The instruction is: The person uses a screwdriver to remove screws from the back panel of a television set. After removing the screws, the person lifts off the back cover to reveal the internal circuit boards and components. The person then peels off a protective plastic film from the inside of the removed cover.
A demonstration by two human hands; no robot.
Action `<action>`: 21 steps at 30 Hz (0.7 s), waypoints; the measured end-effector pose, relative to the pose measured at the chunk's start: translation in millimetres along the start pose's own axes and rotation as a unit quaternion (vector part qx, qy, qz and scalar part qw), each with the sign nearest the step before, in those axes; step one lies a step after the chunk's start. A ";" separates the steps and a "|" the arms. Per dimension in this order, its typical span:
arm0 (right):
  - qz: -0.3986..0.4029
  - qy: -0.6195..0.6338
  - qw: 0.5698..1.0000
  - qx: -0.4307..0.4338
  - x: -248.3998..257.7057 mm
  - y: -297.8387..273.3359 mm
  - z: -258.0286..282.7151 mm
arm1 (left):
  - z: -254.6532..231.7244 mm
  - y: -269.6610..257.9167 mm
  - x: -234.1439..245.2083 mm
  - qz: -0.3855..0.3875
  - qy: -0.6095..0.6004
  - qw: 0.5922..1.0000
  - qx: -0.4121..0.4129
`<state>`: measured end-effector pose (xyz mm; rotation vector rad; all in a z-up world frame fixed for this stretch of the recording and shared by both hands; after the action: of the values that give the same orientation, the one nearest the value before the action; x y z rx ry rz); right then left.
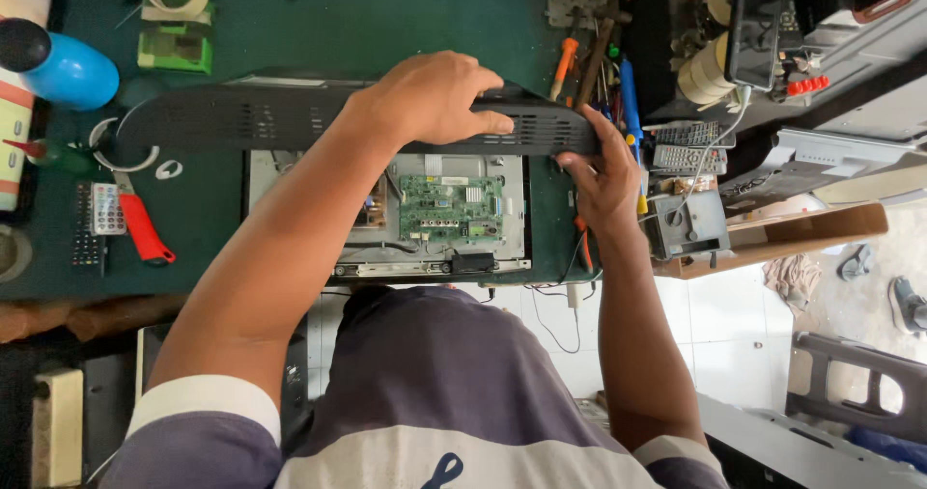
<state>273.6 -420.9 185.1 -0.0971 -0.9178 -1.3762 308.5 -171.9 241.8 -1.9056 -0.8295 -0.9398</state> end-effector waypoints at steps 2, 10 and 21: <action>-0.012 -0.029 0.999 -0.013 1.7 13.8 -4.2 | 11.7 1.0 13.5 -0.074 0.037 0.996 -0.033; -0.024 0.011 0.999 -0.024 -0.7 52.3 -3.8 | 114.1 -72.0 30.5 -0.246 0.191 0.950 -0.038; -0.031 0.102 0.994 0.020 -18.6 86.9 16.0 | 155.9 -87.7 38.7 -0.430 0.438 0.788 -0.049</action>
<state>342.2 -375.8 222.8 0.1015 -0.7809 -1.3954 302.1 10.8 250.4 -0.8411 -1.0372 -2.2115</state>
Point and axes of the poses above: each hand's wrist, its own y-axis towards the middle knuckle, its own x-axis out of the back of the hand, z = x × y, the point moved 8 cm from there along y, towards the middle knuckle, and after that the axes turned 4 degrees about y, right-handed, at the moved point
